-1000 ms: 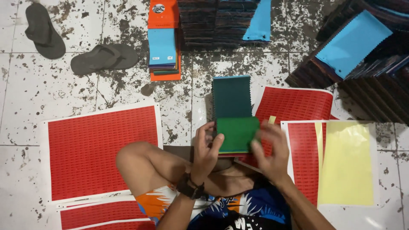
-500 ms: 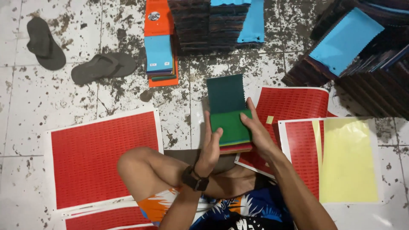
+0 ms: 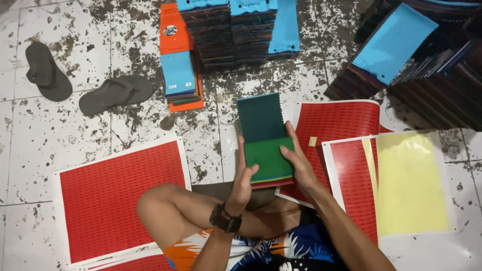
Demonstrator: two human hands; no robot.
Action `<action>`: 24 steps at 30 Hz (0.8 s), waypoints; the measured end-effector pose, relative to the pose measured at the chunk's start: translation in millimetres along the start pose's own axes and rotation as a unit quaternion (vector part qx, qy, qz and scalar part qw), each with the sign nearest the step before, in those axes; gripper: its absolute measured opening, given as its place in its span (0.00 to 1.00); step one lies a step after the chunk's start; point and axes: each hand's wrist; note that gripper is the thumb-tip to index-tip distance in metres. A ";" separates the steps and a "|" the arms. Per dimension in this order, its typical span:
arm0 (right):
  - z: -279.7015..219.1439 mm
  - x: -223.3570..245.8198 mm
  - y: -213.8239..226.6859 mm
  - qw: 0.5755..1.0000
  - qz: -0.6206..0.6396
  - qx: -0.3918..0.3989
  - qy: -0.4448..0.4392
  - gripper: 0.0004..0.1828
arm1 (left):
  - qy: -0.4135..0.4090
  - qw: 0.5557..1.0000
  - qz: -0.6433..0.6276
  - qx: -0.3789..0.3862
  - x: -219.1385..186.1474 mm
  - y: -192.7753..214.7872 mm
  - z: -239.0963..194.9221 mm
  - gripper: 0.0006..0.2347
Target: The person sits on the floor and assembles notebooks by inserting small colored paper tabs into the edges of stacked paper sheets. They handle red, green, and blue paper stacks, placing the tabs into the perforated edges and then stacking the completed notebooks.
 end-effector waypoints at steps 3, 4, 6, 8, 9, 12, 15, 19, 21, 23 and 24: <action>-0.8 2.9 -3.7 1.000 0.001 -0.010 0.016 0.45 | -0.004 1.000 -0.005 0.010 4.4 3.4 5.3 0.34; 0.6 -0.8 -0.8 1.000 0.002 -0.012 0.014 0.45 | -0.002 1.000 -0.004 0.011 3.7 4.4 3.2 0.34; 8.0 -6.2 6.7 1.000 -0.029 -0.004 -0.005 0.49 | 0.008 1.000 -0.006 -0.001 1.3 5.7 5.5 0.35; 10.0 -7.7 5.6 1.000 -0.028 0.000 0.004 0.50 | -0.002 1.000 -0.013 -0.013 3.2 3.4 7.0 0.35; 10.3 -8.8 5.4 1.000 -0.026 0.008 0.010 0.50 | -0.010 0.999 -0.020 -0.029 4.5 1.8 6.9 0.35; 7.5 -7.0 5.0 0.999 -0.028 0.011 0.016 0.53 | -0.007 0.999 -0.035 -0.035 -7.0 -1.7 1.6 0.35; 9.2 -14.1 9.7 0.999 -0.026 0.018 0.024 0.55 | -0.010 0.999 -0.032 -0.040 -22.1 -3.8 -1.8 0.36; 11.3 -27.9 19.4 0.998 0.012 0.028 0.055 0.52 | 0.041 0.998 -0.003 -0.044 -43.0 -2.7 -4.8 0.37; 8.1 -36.8 30.8 0.997 0.025 0.052 0.041 0.47 | 0.008 0.996 0.036 -0.078 -31.7 1.9 -6.2 0.36; -4.6 -22.4 40.3 0.997 0.036 0.007 0.074 0.40 | -0.011 0.996 0.038 -0.084 -44.5 5.9 -13.5 0.35; -10.6 -15.3 45.1 0.993 0.048 -0.022 0.110 0.34 | -0.035 0.993 0.042 -0.105 -50.4 8.4 -15.4 0.35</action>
Point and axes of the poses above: each hand's wrist, its own z-axis towards the middle knuckle, its own y-axis out of the back of the hand, x = y × z, and after that the axes turned 7 degrees about y, right-handed
